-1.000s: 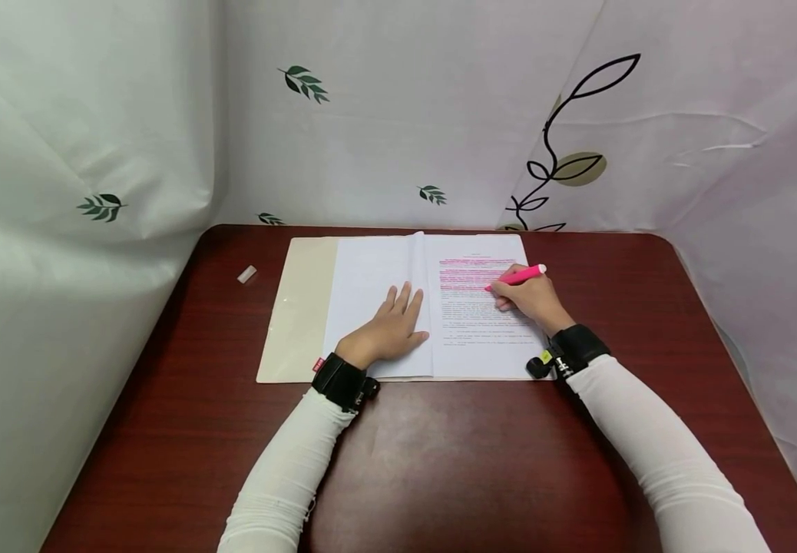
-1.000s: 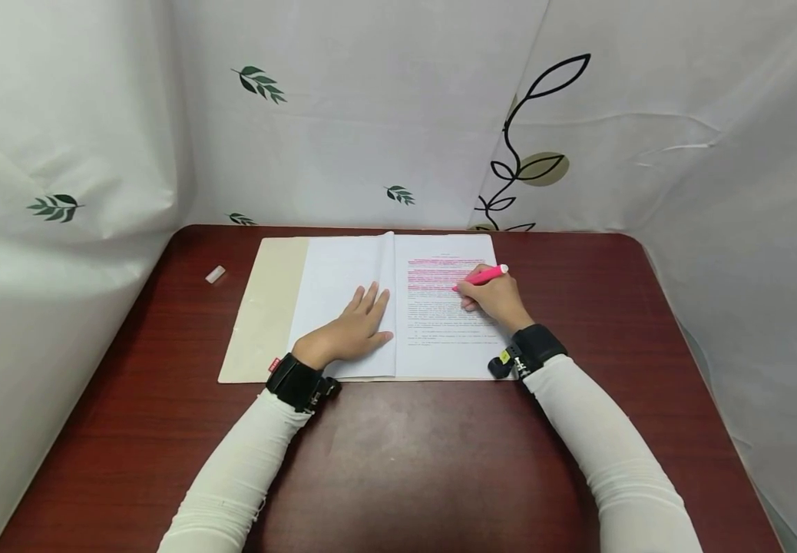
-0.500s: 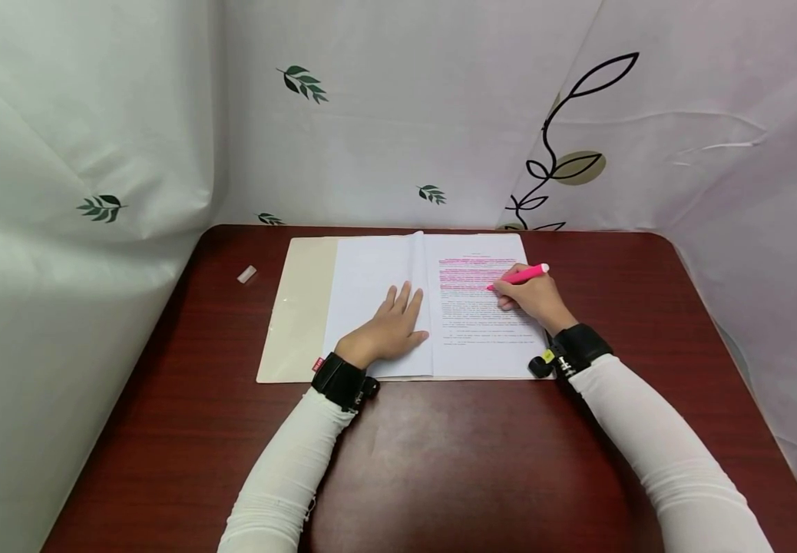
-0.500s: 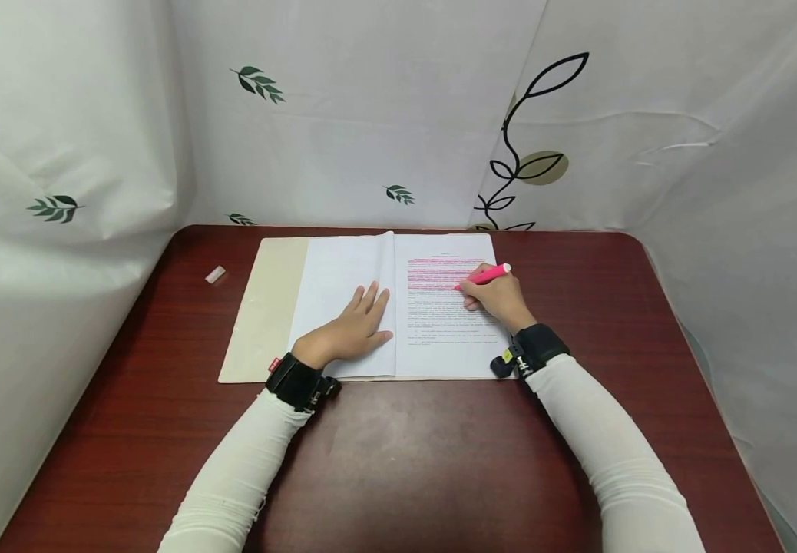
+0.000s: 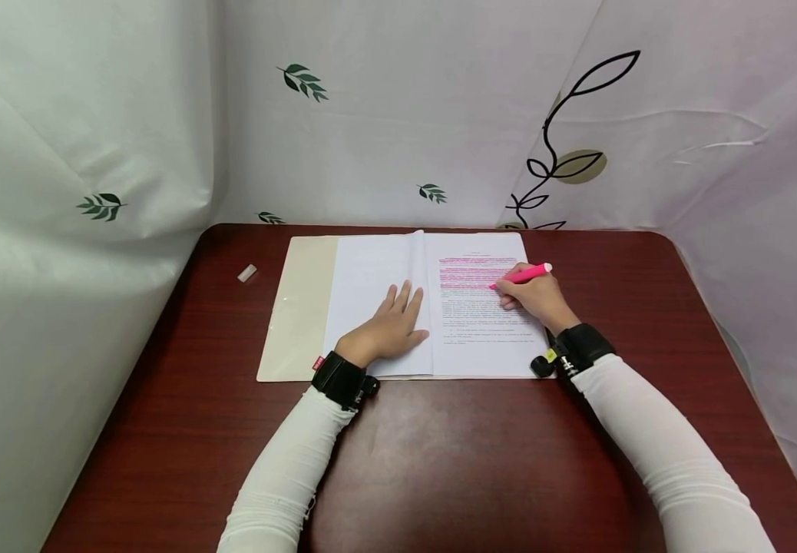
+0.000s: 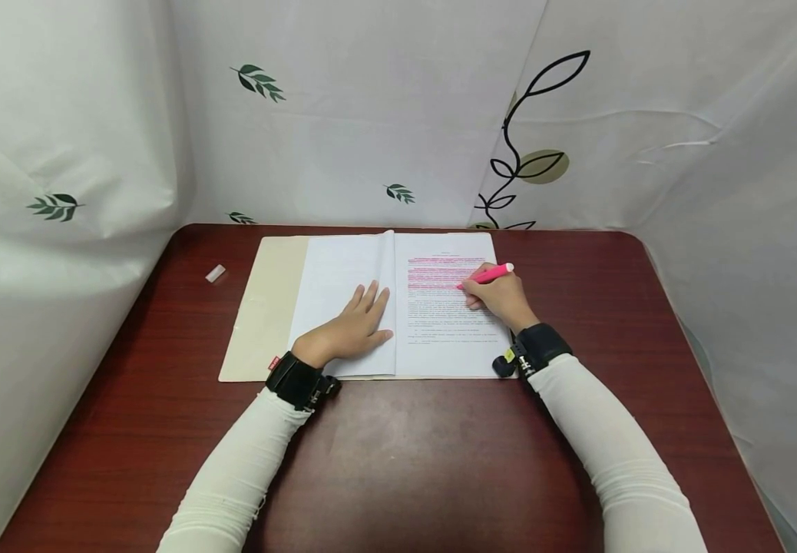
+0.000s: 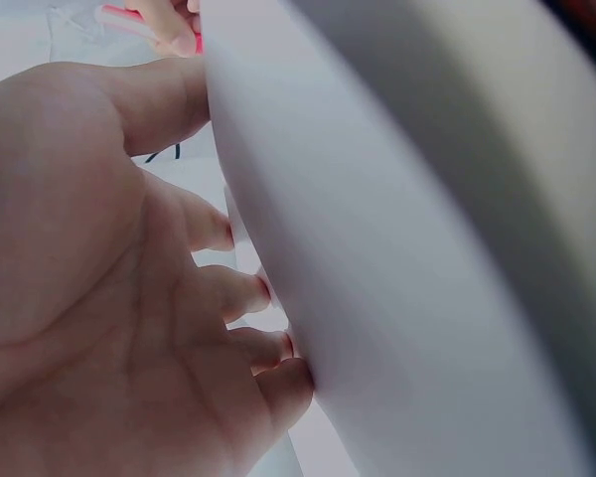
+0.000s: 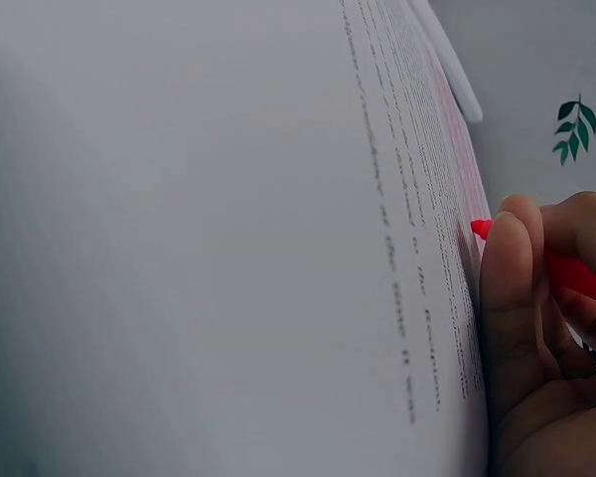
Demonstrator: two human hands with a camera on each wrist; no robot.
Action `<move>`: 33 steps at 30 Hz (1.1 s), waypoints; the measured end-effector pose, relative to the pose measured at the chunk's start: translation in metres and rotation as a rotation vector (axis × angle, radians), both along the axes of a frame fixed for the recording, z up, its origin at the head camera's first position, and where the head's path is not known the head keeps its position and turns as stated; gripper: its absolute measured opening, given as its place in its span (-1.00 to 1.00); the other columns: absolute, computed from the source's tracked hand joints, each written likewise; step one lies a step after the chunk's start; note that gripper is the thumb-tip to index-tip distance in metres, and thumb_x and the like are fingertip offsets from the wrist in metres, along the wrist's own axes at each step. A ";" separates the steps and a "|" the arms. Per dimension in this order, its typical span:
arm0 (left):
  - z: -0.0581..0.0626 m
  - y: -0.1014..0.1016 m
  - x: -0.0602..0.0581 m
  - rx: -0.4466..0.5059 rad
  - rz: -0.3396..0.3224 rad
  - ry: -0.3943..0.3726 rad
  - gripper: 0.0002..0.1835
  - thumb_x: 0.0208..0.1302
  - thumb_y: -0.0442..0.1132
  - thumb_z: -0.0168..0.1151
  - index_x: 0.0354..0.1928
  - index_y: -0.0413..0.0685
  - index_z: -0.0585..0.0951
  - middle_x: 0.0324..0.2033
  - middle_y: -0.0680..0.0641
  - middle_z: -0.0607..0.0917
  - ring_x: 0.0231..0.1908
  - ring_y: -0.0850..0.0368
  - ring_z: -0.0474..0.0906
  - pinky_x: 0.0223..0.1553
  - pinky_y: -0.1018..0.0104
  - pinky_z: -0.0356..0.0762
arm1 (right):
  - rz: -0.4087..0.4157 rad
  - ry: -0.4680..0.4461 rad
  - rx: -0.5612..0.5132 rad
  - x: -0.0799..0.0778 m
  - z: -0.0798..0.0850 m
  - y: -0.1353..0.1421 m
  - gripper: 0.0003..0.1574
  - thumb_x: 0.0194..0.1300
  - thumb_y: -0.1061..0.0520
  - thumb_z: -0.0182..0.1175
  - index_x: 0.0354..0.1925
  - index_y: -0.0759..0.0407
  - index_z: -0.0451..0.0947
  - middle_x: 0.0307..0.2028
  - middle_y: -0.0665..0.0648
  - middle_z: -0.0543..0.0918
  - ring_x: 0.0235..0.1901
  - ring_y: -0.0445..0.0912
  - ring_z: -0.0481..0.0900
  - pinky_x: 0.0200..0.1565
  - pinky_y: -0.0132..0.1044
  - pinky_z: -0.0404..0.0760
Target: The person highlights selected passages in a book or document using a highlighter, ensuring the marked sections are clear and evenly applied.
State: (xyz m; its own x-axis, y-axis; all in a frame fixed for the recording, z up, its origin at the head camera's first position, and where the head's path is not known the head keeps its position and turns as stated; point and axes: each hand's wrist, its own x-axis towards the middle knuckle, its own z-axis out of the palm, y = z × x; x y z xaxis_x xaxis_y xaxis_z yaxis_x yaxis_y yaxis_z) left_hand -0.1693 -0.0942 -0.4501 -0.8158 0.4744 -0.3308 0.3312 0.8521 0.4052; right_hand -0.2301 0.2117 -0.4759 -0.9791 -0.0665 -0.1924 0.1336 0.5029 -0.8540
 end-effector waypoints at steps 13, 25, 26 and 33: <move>-0.001 0.000 -0.001 -0.007 0.003 0.001 -0.12 0.62 0.06 -0.03 0.65 -0.19 -0.21 0.62 -0.31 -0.34 0.62 -0.27 -0.50 0.62 -0.07 -0.34 | -0.034 -0.001 -0.047 0.000 -0.004 0.005 -0.63 0.33 -0.02 0.42 -0.15 0.25 0.61 -0.50 0.01 0.75 -0.56 -0.24 0.68 -0.35 -0.46 0.70; -0.002 0.001 -0.001 -0.008 0.009 0.002 -0.13 0.61 0.07 -0.03 0.65 -0.17 -0.21 0.63 -0.30 -0.34 0.62 -0.28 -0.49 0.63 -0.06 -0.33 | -0.032 0.003 -0.048 -0.001 -0.004 0.012 -0.61 0.32 -0.03 0.43 -0.15 0.25 0.59 -0.52 0.00 0.73 -0.57 -0.26 0.68 -0.36 -0.45 0.70; -0.001 0.001 -0.001 -0.005 0.010 0.001 -0.13 0.61 0.07 -0.03 0.65 -0.17 -0.21 0.63 -0.30 -0.34 0.62 -0.28 -0.49 0.63 -0.06 -0.33 | -0.035 -0.001 -0.044 0.000 -0.004 0.012 -0.60 0.32 -0.04 0.43 -0.14 0.25 0.59 -0.51 0.00 0.74 -0.56 -0.25 0.68 -0.36 -0.46 0.70; -0.001 0.001 0.000 0.001 0.011 0.000 -0.12 0.61 0.07 -0.02 0.65 -0.18 -0.20 0.63 -0.30 -0.33 0.62 -0.28 -0.49 0.62 -0.07 -0.33 | -0.056 -0.008 -0.045 -0.001 -0.005 0.015 -0.62 0.31 -0.03 0.42 -0.15 0.25 0.60 -0.52 -0.01 0.73 -0.58 -0.25 0.67 -0.39 -0.46 0.68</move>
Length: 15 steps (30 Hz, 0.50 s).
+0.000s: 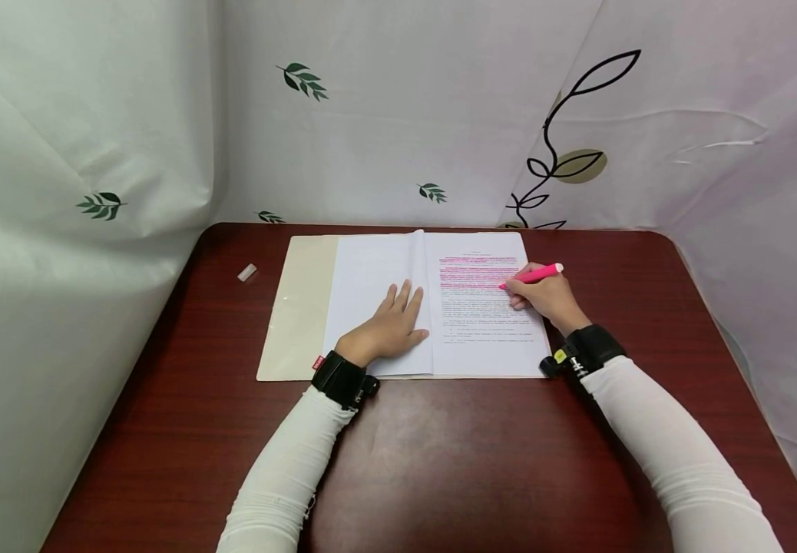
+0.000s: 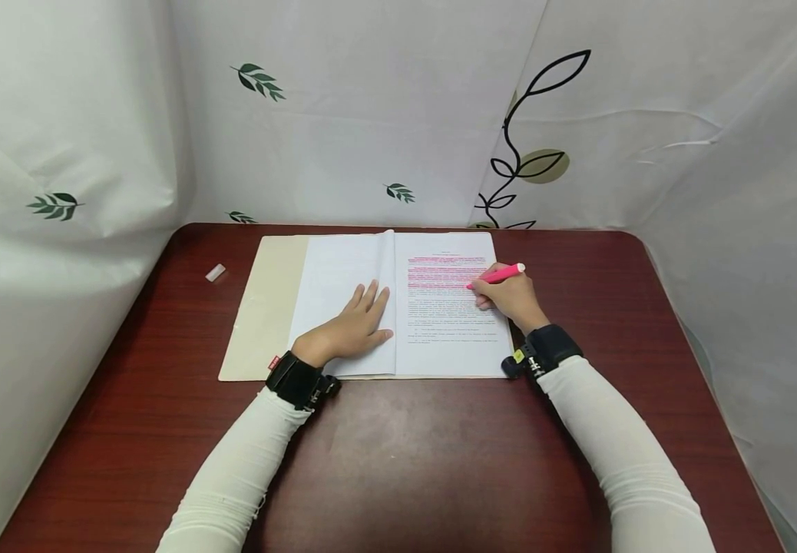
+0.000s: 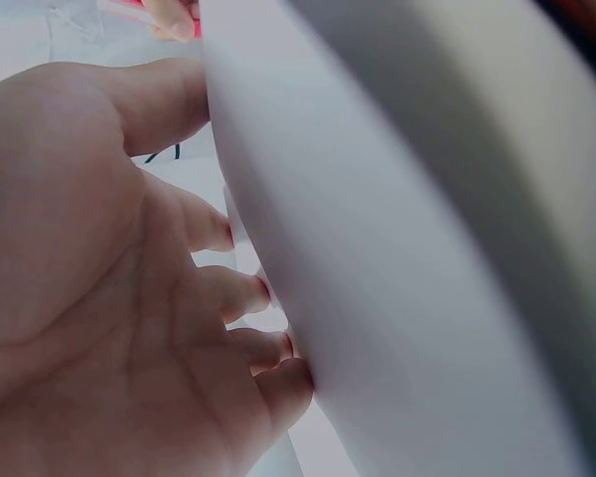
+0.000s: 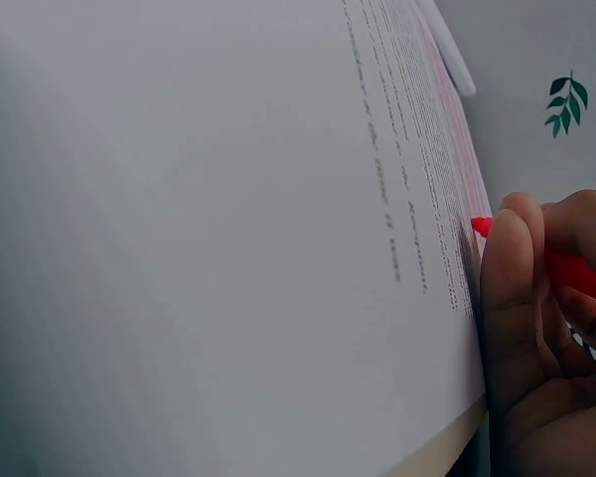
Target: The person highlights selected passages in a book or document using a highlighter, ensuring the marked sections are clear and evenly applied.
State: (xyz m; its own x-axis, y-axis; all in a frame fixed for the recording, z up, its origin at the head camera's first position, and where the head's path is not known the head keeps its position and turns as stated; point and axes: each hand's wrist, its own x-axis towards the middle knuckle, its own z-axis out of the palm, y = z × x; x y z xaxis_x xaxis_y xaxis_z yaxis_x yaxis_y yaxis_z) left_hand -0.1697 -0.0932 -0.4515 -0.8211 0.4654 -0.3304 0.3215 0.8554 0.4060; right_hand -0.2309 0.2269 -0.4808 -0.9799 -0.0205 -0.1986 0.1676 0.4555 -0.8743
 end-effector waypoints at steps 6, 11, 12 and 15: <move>-0.001 -0.001 0.000 -0.001 -0.001 0.001 -0.12 0.61 0.08 -0.02 0.65 -0.17 -0.21 0.63 -0.30 -0.33 0.62 -0.28 -0.50 0.62 -0.07 -0.33 | 0.003 -0.001 0.008 0.000 0.000 0.002 -0.62 0.32 -0.03 0.42 -0.14 0.25 0.61 -0.52 -0.02 0.73 -0.57 -0.26 0.68 -0.39 -0.48 0.67; -0.002 -0.001 0.000 0.001 -0.002 0.001 -0.12 0.61 0.08 -0.03 0.65 -0.17 -0.21 0.63 -0.30 -0.34 0.62 -0.27 -0.50 0.63 -0.07 -0.33 | 0.002 -0.005 0.031 0.001 0.001 0.002 -0.59 0.33 -0.07 0.41 -0.13 0.23 0.61 -0.51 -0.03 0.74 -0.56 -0.26 0.69 -0.40 -0.49 0.64; -0.002 -0.001 0.000 0.002 -0.001 0.000 -0.12 0.61 0.08 -0.03 0.65 -0.17 -0.21 0.63 -0.30 -0.34 0.62 -0.27 -0.50 0.63 -0.07 -0.33 | 0.002 -0.005 0.034 0.001 0.001 0.003 -0.58 0.33 -0.08 0.41 -0.13 0.23 0.61 -0.51 -0.03 0.74 -0.55 -0.26 0.70 -0.40 -0.49 0.63; -0.002 -0.001 0.000 0.003 0.000 0.000 -0.12 0.61 0.08 -0.03 0.65 -0.17 -0.21 0.63 -0.30 -0.34 0.62 -0.28 -0.50 0.63 -0.06 -0.34 | -0.002 -0.002 0.029 0.000 0.000 0.004 -0.57 0.33 -0.09 0.42 -0.13 0.24 0.62 -0.50 -0.03 0.75 -0.55 -0.26 0.70 -0.41 -0.48 0.63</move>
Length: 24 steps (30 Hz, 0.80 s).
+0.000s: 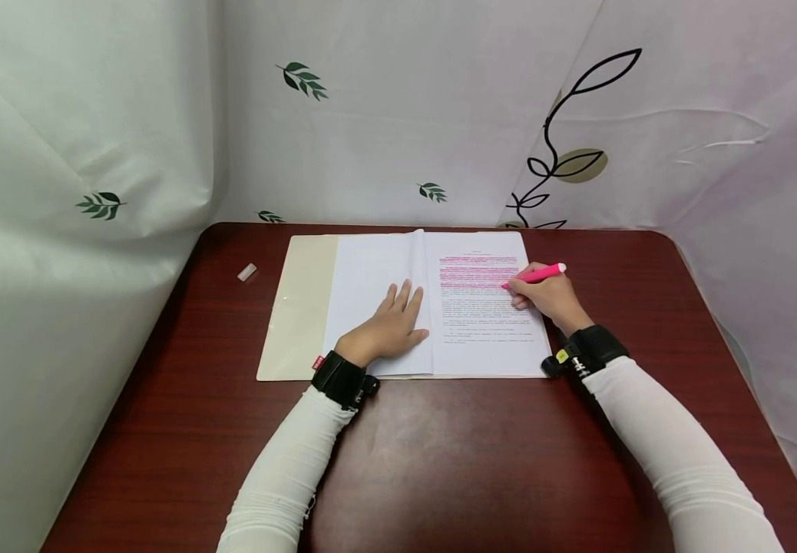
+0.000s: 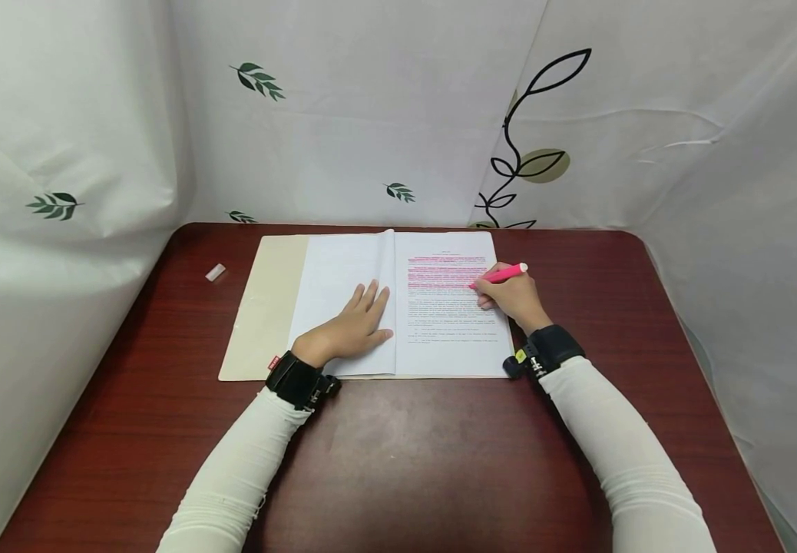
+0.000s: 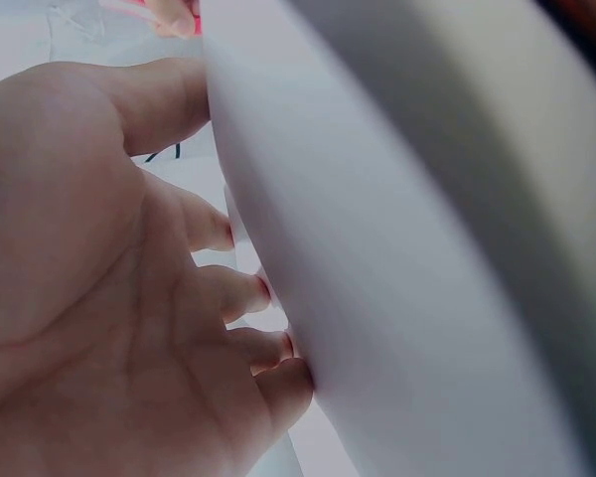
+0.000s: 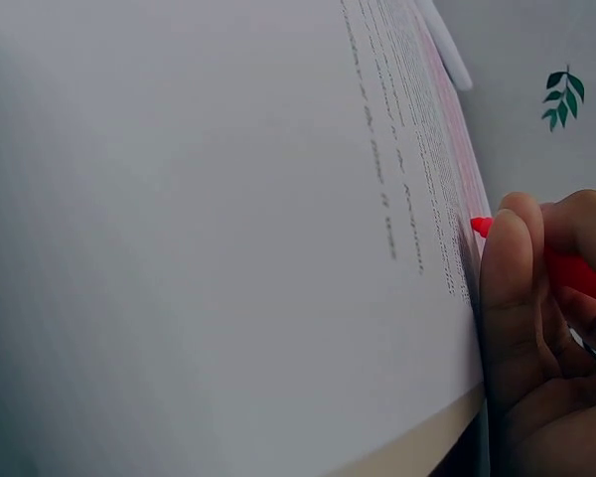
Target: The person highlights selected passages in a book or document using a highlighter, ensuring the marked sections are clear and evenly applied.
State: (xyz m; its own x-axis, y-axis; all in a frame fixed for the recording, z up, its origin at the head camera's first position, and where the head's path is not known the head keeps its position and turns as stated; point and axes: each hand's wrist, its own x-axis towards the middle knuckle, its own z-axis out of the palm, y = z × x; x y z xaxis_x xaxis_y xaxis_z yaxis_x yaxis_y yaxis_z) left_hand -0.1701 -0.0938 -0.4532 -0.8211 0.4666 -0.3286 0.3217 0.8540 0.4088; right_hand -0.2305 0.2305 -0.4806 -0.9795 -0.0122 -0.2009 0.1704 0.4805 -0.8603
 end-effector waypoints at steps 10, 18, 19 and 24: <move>0.000 0.000 0.000 0.000 0.002 -0.004 -0.12 0.61 0.08 -0.03 0.65 -0.17 -0.21 0.63 -0.30 -0.34 0.62 -0.27 -0.50 0.63 -0.06 -0.34 | 0.007 0.008 -0.028 0.000 -0.001 0.004 -0.55 0.32 -0.09 0.43 -0.12 0.26 0.60 -0.50 -0.01 0.74 -0.56 -0.25 0.70 -0.38 -0.46 0.69; 0.000 0.000 -0.001 0.002 -0.001 -0.001 -0.12 0.61 0.07 -0.03 0.65 -0.17 -0.21 0.63 -0.30 -0.34 0.61 -0.29 -0.50 0.62 -0.08 -0.31 | 0.004 0.004 -0.032 0.001 0.002 0.006 -0.56 0.33 -0.07 0.43 -0.12 0.26 0.59 -0.51 -0.01 0.74 -0.55 -0.24 0.70 -0.36 -0.46 0.68; 0.000 0.000 -0.001 0.001 -0.001 -0.001 -0.12 0.61 0.07 -0.03 0.65 -0.17 -0.21 0.63 -0.30 -0.34 0.61 -0.29 -0.50 0.62 -0.08 -0.31 | 0.001 0.003 -0.037 0.001 0.002 0.006 -0.56 0.33 -0.07 0.43 -0.13 0.26 0.59 -0.51 -0.01 0.74 -0.56 -0.23 0.70 -0.36 -0.47 0.68; 0.000 0.000 -0.001 0.002 -0.001 -0.005 -0.12 0.62 0.08 -0.03 0.66 -0.16 -0.22 0.63 -0.29 -0.34 0.61 -0.29 -0.50 0.62 -0.08 -0.30 | 0.006 0.012 -0.054 0.001 0.000 0.008 -0.57 0.33 -0.06 0.43 -0.15 0.27 0.58 -0.51 -0.02 0.74 -0.56 -0.25 0.70 -0.36 -0.46 0.70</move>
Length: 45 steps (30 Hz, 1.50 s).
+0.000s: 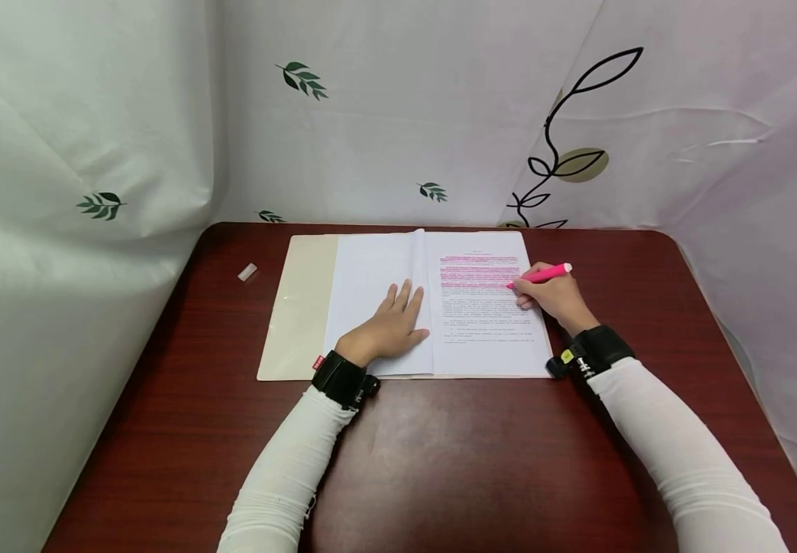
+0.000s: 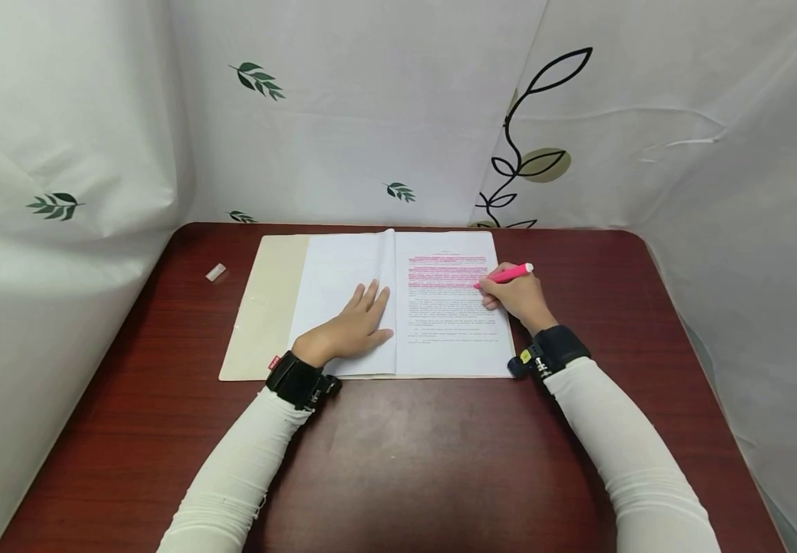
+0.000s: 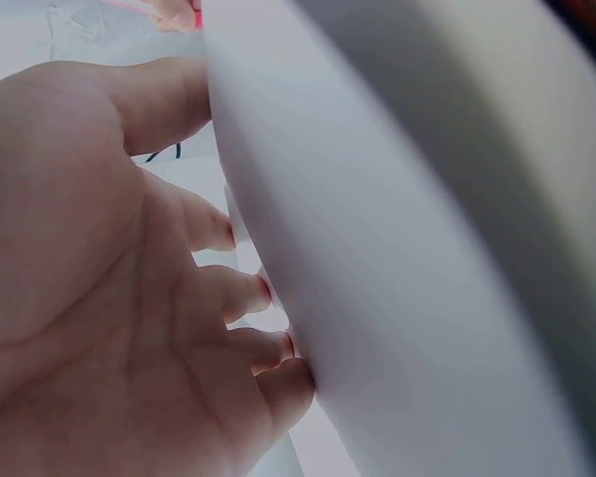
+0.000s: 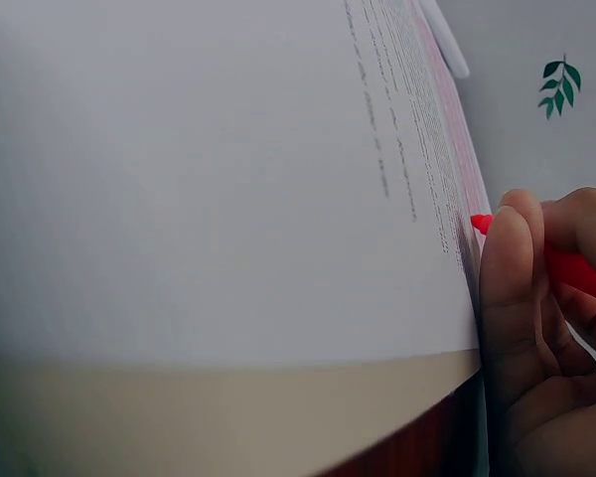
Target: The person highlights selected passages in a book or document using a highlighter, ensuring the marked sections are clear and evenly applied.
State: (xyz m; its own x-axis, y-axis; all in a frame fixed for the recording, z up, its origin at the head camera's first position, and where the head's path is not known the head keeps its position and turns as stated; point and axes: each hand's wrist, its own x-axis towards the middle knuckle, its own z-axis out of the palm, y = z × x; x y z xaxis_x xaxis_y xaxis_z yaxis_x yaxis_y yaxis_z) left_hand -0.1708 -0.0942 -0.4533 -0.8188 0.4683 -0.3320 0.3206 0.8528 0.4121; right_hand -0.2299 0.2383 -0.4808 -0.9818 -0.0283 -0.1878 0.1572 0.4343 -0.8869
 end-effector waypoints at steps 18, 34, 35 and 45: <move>0.002 0.000 0.001 -0.013 -0.005 0.009 -0.12 0.61 0.07 -0.03 0.65 -0.19 -0.20 0.63 -0.31 -0.33 0.62 -0.30 -0.49 0.63 -0.06 -0.35 | -0.015 -0.009 -0.040 0.000 -0.001 0.006 -0.59 0.32 0.00 0.43 -0.16 0.30 0.56 -0.46 -0.01 0.73 -0.54 -0.26 0.69 -0.36 -0.44 0.72; 0.001 0.000 0.000 -0.012 -0.013 0.015 -0.13 0.61 0.07 -0.04 0.65 -0.21 -0.20 0.63 -0.32 -0.33 0.62 -0.30 -0.48 0.63 -0.06 -0.34 | -0.020 -0.018 -0.070 0.002 0.002 0.009 -0.64 0.33 0.06 0.42 -0.18 0.31 0.55 -0.49 -0.02 0.72 -0.56 -0.28 0.68 -0.39 -0.46 0.70; 0.001 0.000 0.000 -0.012 -0.013 0.013 -0.13 0.62 0.07 -0.04 0.65 -0.20 -0.20 0.63 -0.32 -0.33 0.62 -0.29 -0.49 0.63 -0.06 -0.35 | -0.018 -0.021 -0.074 0.002 0.002 0.010 -0.64 0.34 0.06 0.42 -0.17 0.32 0.55 -0.48 -0.02 0.72 -0.56 -0.27 0.68 -0.39 -0.46 0.70; 0.001 0.000 0.000 -0.007 -0.004 -0.004 -0.12 0.62 0.08 -0.04 0.65 -0.17 -0.23 0.63 -0.29 -0.35 0.62 -0.27 -0.51 0.63 -0.05 -0.35 | -0.012 -0.035 -0.122 0.001 0.002 0.015 -0.63 0.35 0.12 0.39 -0.12 0.39 0.53 -0.45 -0.01 0.71 -0.55 -0.27 0.67 -0.37 -0.43 0.72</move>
State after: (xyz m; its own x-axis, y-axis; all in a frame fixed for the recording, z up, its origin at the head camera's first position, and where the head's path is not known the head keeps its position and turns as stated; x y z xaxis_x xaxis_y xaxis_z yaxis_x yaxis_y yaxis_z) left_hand -0.1710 -0.0939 -0.4526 -0.8159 0.4690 -0.3382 0.3221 0.8544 0.4078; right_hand -0.2290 0.2531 -0.4789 -0.9752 -0.0411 -0.2176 0.1933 0.3212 -0.9271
